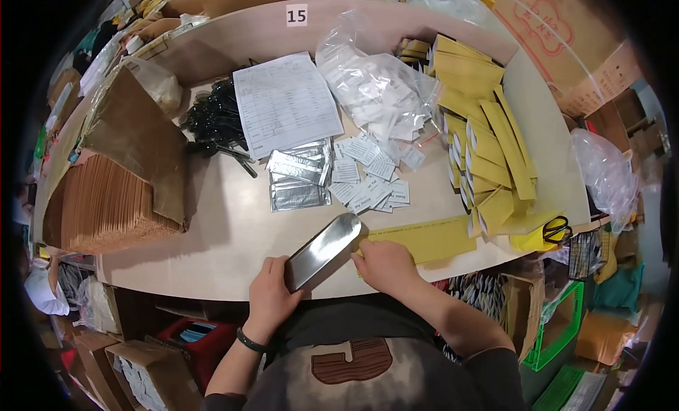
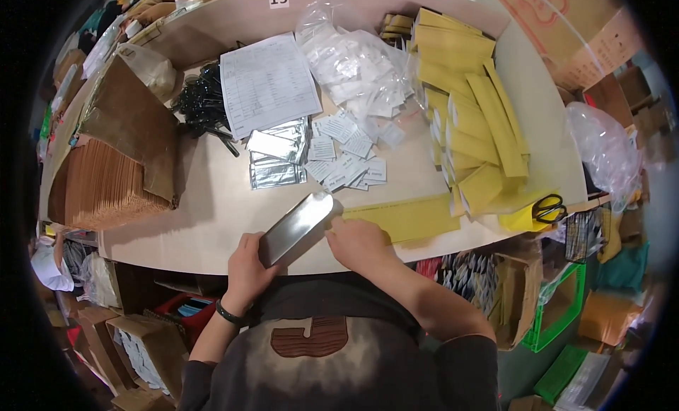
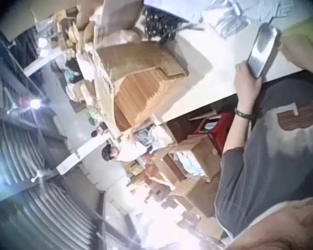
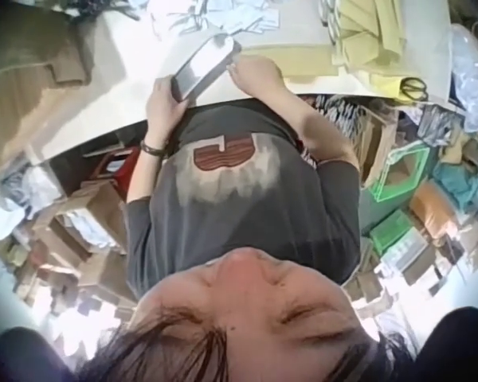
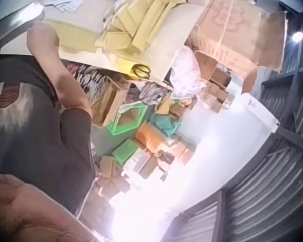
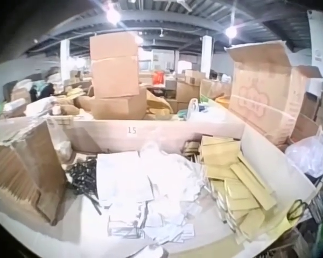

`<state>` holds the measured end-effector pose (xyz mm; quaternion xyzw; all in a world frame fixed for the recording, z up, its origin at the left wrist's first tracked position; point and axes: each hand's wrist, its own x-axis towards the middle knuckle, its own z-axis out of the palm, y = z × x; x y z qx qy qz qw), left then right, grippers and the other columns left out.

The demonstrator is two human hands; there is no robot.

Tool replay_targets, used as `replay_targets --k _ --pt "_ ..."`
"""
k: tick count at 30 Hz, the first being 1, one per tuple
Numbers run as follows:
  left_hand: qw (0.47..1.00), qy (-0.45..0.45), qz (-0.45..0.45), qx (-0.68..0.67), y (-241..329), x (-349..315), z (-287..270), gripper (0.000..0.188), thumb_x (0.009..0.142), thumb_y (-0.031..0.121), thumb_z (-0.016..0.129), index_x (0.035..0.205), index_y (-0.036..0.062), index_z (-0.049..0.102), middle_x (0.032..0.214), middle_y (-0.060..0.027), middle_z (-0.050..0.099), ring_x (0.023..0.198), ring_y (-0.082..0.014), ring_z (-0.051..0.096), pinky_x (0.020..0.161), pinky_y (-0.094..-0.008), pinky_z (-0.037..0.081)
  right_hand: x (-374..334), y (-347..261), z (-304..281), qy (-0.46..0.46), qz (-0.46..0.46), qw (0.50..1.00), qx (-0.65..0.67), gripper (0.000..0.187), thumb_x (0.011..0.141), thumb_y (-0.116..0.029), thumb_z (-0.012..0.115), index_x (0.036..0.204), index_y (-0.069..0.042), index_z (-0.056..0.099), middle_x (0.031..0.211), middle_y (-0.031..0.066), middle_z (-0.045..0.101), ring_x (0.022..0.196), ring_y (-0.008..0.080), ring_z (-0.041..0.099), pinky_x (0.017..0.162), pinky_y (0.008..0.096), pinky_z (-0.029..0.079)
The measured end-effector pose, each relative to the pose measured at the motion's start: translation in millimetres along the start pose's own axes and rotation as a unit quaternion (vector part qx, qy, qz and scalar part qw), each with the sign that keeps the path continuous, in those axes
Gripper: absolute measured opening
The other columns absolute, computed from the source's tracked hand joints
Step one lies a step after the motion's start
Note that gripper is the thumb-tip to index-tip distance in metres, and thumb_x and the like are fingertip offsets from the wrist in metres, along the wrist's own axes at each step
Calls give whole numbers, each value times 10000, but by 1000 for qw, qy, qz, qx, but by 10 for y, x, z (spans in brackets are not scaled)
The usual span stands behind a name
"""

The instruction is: Packaging small items into silver pouches and placing them into yellow padded envelopes at a factory station.

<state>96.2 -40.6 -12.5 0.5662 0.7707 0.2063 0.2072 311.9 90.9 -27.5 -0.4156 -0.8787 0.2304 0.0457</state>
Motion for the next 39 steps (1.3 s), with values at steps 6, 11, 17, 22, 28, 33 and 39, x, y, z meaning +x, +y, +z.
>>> replay_targets --k 6,11,17,22,28,33,39 --pt "989 -89 99 57 -191 -132 -197 773 643 304 886 1296 67 546 1027 -137 604 925 -348 633 755 -423 535 75 11 2 -41 81 994 57 236 845 -288 623 793 -59 646 773 174 678 709 390 664 657 503 530" --pt "980 -109 150 65 19 230 -91 843 626 333 889 1334 42 536 1001 -143 613 945 -349 621 791 -429 513 214 -302 192 -37 -3 993 109 193 836 -274 616 851 -83 626 776 162 672 750 388 666 660 506 528" --pt "979 120 163 -9 -314 114 75 625 734 236 810 1258 4 561 1278 -203 533 1161 -404 515 1001 -487 418 962 939 -1625 361 18 932 6 303 823 -276 690 1049 -79 647 1055 176 645 1038 358 600 890 461 488" --pt "985 141 97 -16 -483 -104 255 523 824 223 670 1277 -3 537 1275 -217 512 1204 -409 487 1059 -470 381 1173 2321 -2257 143 348 900 -221 889 787 -430 736 1470 -19 342 1354 251 557 1323 365 485 1105 480 382" --pt "969 174 161 71 -316 44 210 462 811 259 715 1184 12 601 1080 -168 596 963 -355 563 867 -406 474 1144 3616 -2057 140 471 857 -153 584 893 -211 610 1408 -12 420 1215 255 642 1124 400 631 949 489 514" --pt "989 125 75 9 -427 -130 255 447 781 221 683 1154 -5 587 1200 -205 538 1131 -395 505 999 -471 413 1170 3577 -2373 173 332 893 -249 410 935 -97 525 1340 -44 495 1146 264 657 1015 420 651 837 520 531" --pt "989 108 95 22 -338 78 215 461 782 182 710 1185 -1 582 1211 -200 541 1147 -391 505 1009 -470 412 1001 2894 -2532 344 31 899 -269 305 910 -95 546 1211 -74 593 1003 179 688 1012 398 636 887 499 503"
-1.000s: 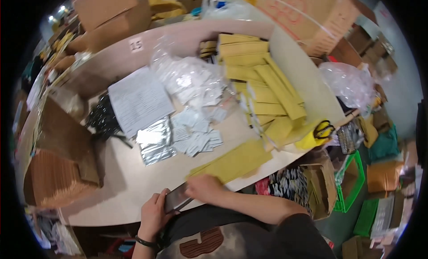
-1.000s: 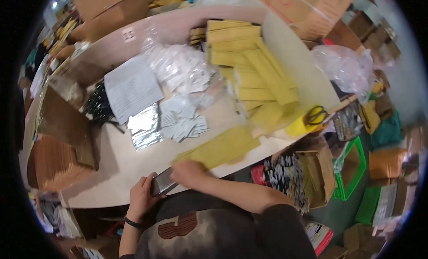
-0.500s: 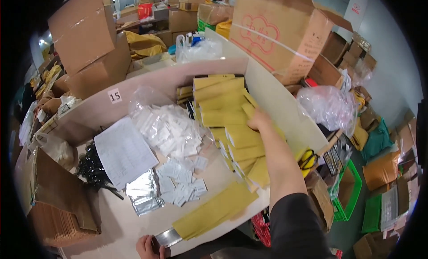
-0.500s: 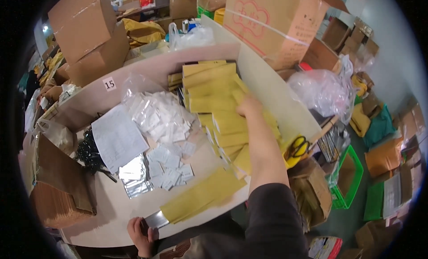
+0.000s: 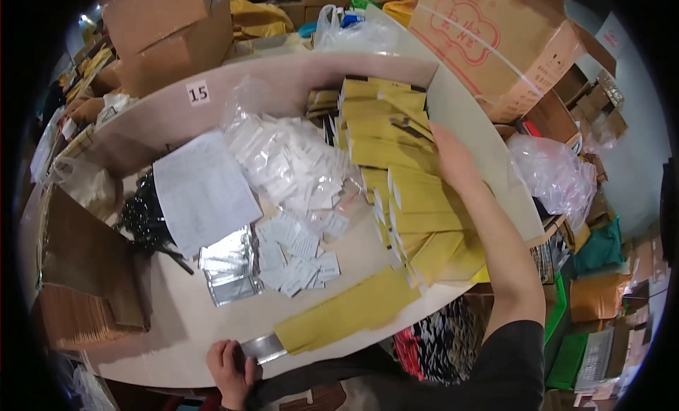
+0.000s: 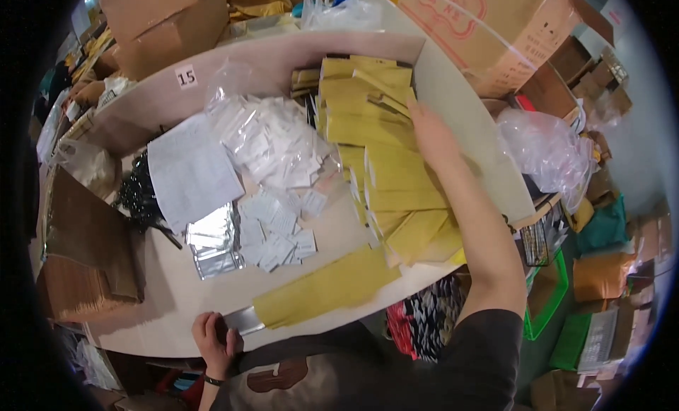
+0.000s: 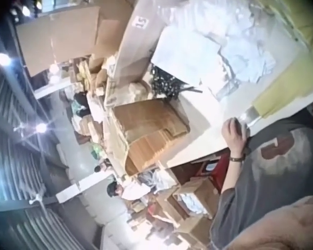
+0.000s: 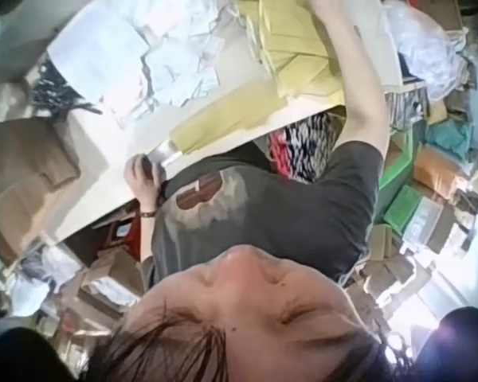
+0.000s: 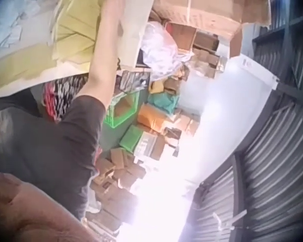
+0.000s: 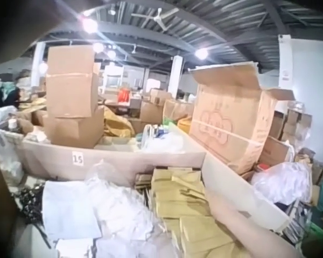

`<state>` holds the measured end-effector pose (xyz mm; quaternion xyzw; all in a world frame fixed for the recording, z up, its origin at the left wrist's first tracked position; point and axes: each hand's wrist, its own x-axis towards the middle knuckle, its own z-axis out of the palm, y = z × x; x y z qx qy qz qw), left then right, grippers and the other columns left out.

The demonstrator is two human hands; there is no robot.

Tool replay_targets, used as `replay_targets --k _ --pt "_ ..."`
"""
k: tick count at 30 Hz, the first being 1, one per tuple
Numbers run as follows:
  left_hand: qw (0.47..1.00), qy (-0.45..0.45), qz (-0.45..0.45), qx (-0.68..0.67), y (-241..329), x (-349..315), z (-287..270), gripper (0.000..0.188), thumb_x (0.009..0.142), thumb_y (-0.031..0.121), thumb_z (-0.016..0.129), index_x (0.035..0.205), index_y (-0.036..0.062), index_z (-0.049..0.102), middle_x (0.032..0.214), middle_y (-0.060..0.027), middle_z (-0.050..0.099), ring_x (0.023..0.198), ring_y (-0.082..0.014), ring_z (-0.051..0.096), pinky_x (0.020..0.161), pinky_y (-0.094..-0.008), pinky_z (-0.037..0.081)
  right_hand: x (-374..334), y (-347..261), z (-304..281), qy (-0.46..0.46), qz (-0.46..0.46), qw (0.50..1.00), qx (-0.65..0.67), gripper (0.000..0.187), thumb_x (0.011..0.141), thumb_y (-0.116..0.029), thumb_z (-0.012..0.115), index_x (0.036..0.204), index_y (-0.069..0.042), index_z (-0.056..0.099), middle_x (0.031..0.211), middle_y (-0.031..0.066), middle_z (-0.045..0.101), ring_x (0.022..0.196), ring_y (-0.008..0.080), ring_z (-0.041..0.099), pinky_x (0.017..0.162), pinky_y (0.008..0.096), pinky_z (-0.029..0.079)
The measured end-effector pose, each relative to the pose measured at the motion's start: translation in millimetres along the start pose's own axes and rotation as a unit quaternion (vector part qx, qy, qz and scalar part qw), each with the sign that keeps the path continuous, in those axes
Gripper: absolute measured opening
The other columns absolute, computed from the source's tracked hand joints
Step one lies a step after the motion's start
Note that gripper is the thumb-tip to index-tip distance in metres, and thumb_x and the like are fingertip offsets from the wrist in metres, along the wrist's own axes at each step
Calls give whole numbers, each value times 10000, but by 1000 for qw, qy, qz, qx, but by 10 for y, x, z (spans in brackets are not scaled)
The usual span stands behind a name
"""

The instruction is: Packaging small items into silver pouches and placing them into yellow padded envelopes at a factory station.

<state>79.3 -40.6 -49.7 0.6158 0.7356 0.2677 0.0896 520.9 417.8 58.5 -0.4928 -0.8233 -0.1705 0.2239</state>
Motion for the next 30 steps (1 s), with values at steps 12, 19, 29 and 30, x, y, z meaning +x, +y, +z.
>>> replay_targets --k 12,19,29,30 --pt "1000 -19 -2 -11 59 -29 -139 490 753 218 750 1196 51 629 1174 -167 565 1108 -365 530 962 -452 437 -366 -2276 869 -171 4 968 184 179 841 -149 578 902 -42 707 943 176 697 922 342 673 785 458 528" --pt "999 34 21 -15 43 -13 -132 446 755 215 731 1159 53 637 1119 -146 584 1049 -355 558 930 -455 449 -545 -2171 454 -133 -95 983 82 145 871 -185 639 889 -48 681 921 152 679 896 346 645 781 447 520" --pt "998 49 37 -17 1 8 -80 462 732 230 739 1142 47 634 1091 -127 582 1037 -336 569 911 -458 451 -1400 -2395 -304 -159 71 958 228 191 890 -135 649 1035 -11 660 989 161 685 923 366 641 829 422 508" --pt "998 53 40 -16 6 4 -75 459 734 229 738 1142 47 634 1091 -127 582 1035 -337 569 908 -457 452 -1331 -2493 -292 -160 66 958 227 191 890 -135 649 1035 -11 660 989 161 685 923 366 641 829 422 508"
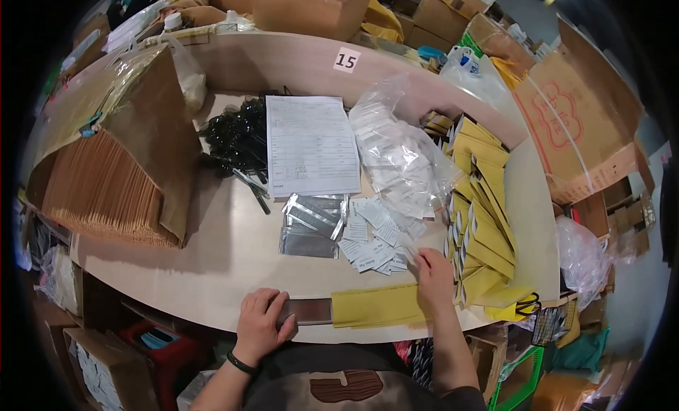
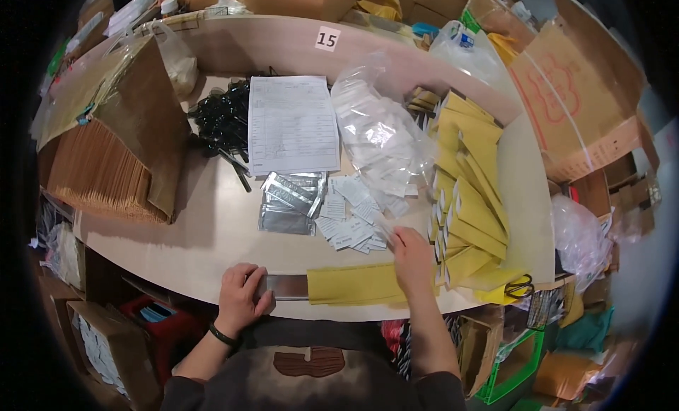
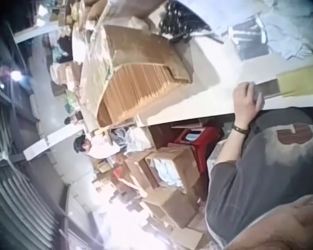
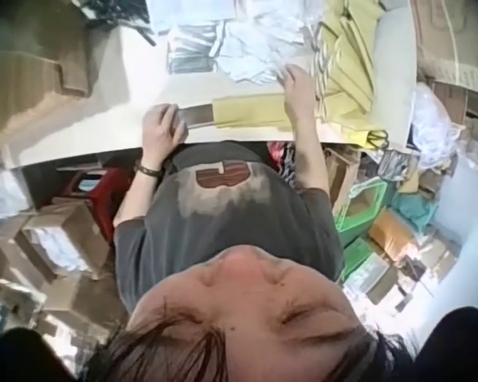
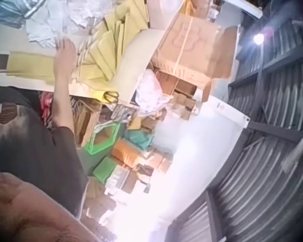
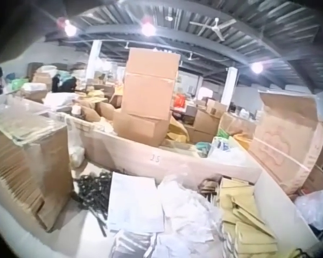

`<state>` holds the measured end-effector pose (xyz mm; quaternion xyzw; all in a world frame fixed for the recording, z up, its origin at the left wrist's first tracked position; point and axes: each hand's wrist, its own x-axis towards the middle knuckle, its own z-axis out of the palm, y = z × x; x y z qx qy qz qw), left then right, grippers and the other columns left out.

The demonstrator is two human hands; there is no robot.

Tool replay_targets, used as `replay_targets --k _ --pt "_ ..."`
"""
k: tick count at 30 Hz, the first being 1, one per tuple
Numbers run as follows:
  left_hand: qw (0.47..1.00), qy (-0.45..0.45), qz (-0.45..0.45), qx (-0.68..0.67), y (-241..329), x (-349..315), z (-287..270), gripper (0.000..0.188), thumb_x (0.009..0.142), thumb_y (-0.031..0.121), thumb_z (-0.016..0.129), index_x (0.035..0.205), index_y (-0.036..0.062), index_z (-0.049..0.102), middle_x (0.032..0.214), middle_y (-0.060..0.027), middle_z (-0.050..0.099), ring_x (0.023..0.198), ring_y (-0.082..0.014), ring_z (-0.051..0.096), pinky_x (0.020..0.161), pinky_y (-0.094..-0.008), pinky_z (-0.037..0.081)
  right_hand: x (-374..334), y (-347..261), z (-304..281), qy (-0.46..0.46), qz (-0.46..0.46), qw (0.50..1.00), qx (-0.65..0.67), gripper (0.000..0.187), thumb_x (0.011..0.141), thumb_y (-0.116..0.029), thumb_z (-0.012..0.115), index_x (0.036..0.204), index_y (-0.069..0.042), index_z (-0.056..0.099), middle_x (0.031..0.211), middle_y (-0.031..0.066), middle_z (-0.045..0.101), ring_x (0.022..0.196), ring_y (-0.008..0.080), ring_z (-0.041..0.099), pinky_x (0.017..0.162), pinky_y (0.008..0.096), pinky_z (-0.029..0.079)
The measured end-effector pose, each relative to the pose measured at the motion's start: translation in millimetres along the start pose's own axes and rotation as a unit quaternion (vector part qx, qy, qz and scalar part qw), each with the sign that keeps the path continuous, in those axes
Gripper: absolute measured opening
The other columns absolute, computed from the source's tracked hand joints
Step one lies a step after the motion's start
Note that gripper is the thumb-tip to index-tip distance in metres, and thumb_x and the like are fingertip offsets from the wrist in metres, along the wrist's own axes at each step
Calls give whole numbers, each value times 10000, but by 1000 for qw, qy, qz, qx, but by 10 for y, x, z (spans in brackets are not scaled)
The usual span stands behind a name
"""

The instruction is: Packaging small items into silver pouches and placing them into yellow padded envelopes at a factory station.

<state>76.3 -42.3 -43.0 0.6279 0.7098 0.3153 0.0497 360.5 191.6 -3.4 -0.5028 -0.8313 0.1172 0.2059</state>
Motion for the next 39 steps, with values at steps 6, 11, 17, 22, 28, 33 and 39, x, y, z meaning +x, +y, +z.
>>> replay_targets --k 6,11,17,22,28,33,39 --pt "1000 -2 14 -16 -19 25 -2 454 741 251 742 1135 52 639 1086 -121 590 1028 -334 569 906 -447 450 600 -409 810 -79 -210 972 72 195 873 -97 655 1035 12 656 1158 205 652 1084 392 606 932 433 491" --pt "995 12 -35 -94 -220 22 -77 348 808 187 722 1123 62 646 1131 -141 607 1028 -352 589 886 -451 481 594 -634 950 -94 -151 982 68 146 847 -76 658 931 39 626 1237 224 611 1163 434 562 979 465 471" --pt "997 65 -37 18 -900 1269 -311 345 850 18 605 1195 46 602 1203 -159 608 1082 -364 596 919 -440 500 464 -632 901 33 -277 957 -77 153 794 -33 621 932 33 623 1195 219 600 1168 409 548 1022 486 446" --pt "973 94 61 201 -1582 1792 -123 316 880 37 536 1180 64 633 1172 -115 622 1037 -289 604 914 -398 489 417 -737 672 -48 -155 987 2 196 809 -26 626 1001 -1 648 1024 148 649 930 333 656 804 399 542" --pt "965 -15 120 235 -1372 1734 -362 48 816 104 610 864 109 611 859 -57 596 879 -249 623 791 -370 476 584 -902 628 -83 61 952 289 277 870 -75 675 1133 9 652 934 119 686 814 194 654 655 332 509" --pt "983 1 46 177 -1068 1428 -368 35 869 110 607 887 80 604 892 -92 599 807 -287 639 728 -406 499 647 -1081 1466 -92 -20 935 342 214 864 -47 632 1067 20 620 876 119 636 736 217 604 621 359 482" --pt "958 86 -226 -152 -701 369 -497 216 920 -11 643 1132 25 644 871 -57 622 762 -120 593 726 -245 500 357 -1320 1055 -12 -212 953 216 124 885 -88 606 986 -17 620 941 164 625 781 369 606 692 446 497"
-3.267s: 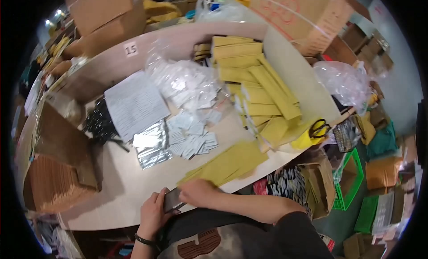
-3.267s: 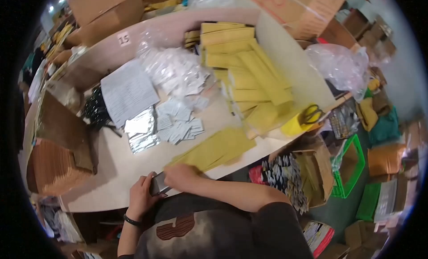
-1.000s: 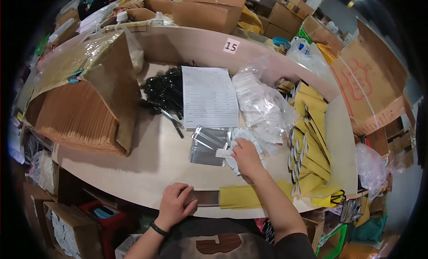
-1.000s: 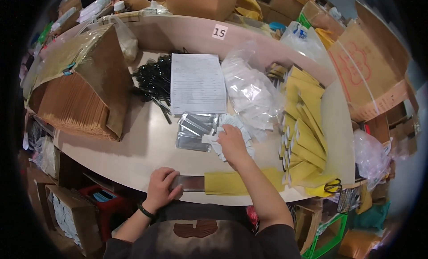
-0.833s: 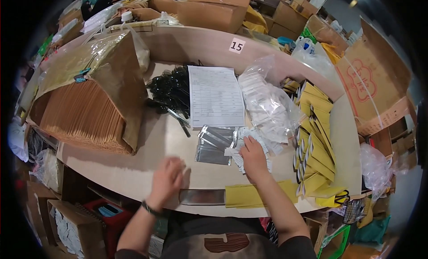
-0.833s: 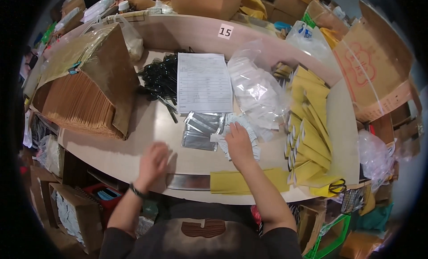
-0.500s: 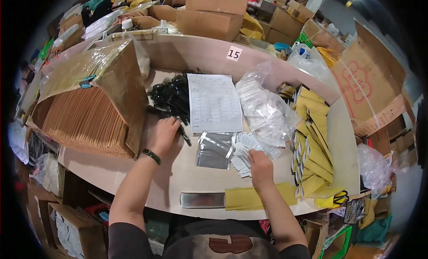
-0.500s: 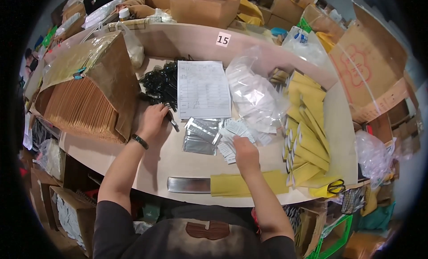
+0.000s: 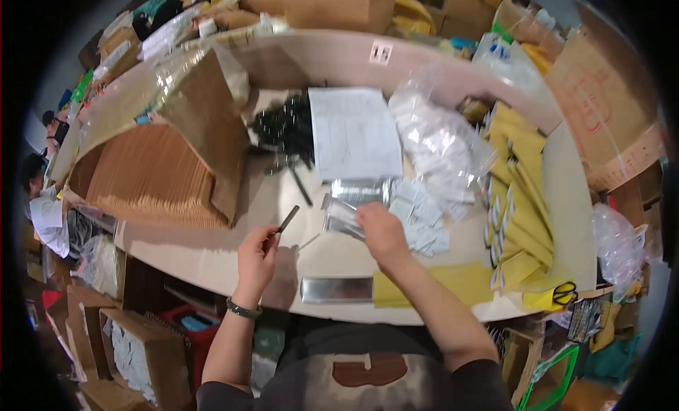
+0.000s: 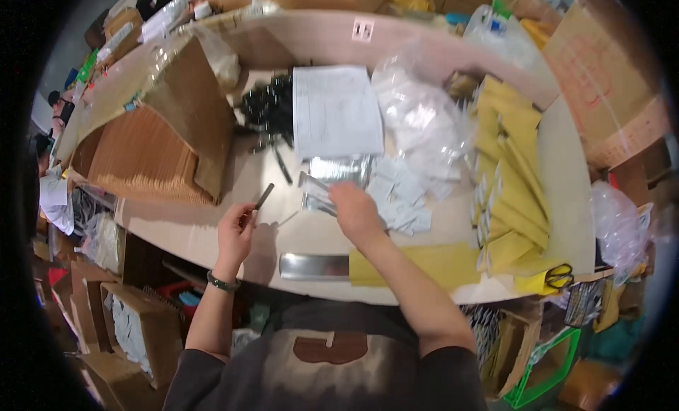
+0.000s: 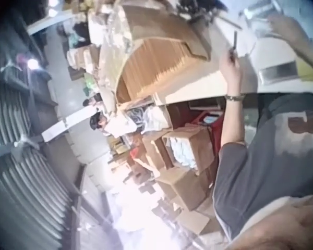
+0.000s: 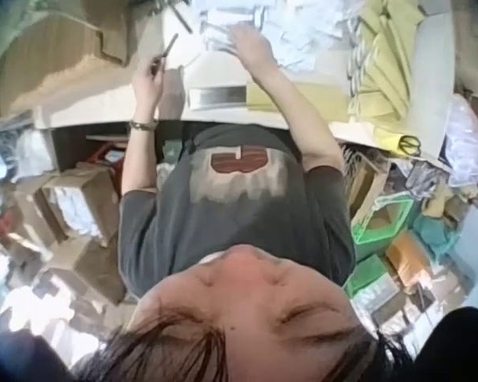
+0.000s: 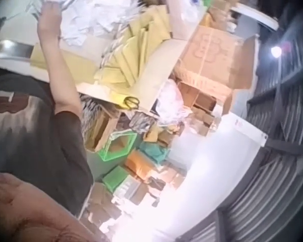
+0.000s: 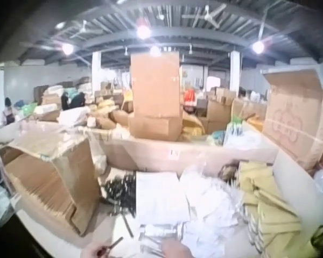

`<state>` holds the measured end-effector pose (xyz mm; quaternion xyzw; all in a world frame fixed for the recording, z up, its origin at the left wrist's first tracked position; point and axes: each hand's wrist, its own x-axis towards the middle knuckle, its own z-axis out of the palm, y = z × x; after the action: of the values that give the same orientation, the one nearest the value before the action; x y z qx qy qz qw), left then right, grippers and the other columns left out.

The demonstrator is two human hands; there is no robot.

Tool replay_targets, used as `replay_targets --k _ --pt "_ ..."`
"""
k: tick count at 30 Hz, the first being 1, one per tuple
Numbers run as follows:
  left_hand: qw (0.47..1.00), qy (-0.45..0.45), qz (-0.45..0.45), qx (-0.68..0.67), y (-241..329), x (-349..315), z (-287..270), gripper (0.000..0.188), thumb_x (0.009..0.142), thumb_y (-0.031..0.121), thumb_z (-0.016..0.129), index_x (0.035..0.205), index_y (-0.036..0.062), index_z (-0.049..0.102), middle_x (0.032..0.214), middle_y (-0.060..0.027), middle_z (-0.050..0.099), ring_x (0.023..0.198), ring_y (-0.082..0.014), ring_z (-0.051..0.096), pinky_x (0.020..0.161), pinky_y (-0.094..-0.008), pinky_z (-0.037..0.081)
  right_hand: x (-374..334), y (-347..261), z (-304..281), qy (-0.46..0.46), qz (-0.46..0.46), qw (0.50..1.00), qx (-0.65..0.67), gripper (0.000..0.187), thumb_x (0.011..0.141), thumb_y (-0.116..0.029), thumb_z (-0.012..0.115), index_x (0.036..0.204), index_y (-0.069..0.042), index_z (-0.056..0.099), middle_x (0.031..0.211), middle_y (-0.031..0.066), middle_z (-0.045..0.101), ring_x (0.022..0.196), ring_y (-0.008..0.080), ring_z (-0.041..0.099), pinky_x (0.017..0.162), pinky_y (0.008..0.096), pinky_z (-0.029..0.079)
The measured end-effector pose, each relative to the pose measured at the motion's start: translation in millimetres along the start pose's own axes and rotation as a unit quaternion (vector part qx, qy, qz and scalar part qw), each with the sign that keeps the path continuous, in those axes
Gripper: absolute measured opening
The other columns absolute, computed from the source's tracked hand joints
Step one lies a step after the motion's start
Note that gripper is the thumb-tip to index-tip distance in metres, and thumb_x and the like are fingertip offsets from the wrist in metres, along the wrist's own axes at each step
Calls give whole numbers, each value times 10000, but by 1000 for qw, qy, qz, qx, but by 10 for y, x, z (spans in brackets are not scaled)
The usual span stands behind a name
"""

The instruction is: Packaging small items into silver pouches and placing them into yellow padded envelopes at a factory station.

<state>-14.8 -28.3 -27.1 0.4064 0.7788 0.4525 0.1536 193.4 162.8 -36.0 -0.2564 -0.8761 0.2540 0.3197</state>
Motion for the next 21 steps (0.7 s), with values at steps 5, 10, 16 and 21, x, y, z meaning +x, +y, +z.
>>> replay_targets --k 5,10,16,21 --pt "999 22 26 -30 156 -517 168 222 870 -32 664 1089 9 665 937 -108 664 844 -199 667 765 -292 525 -662 -424 -21 -219 -38 975 -7 143 845 -143 689 955 -55 664 987 125 660 876 307 624 816 411 488" --pt "985 4 159 62 345 -692 374 222 843 -38 660 1046 47 692 1013 -142 698 918 -286 690 798 -327 555 -812 -413 -122 -51 -86 995 -13 344 811 -123 718 1137 -44 640 1110 135 641 977 351 606 860 447 468" --pt "916 -164 337 141 483 -733 514 282 790 17 642 1058 83 699 1103 -108 709 996 -282 694 824 -357 565 -992 -226 -538 -147 -164 975 -24 475 849 -147 699 1292 -21 579 1305 166 611 1206 340 584 984 476 461" --pt "910 -228 292 187 370 -321 52 198 877 118 646 1069 114 695 1159 -127 687 1025 -303 674 828 -370 556 -1364 68 -68 -122 -220 968 -27 378 926 -158 631 1282 -33 607 1323 146 622 1235 294 599 971 470 481"
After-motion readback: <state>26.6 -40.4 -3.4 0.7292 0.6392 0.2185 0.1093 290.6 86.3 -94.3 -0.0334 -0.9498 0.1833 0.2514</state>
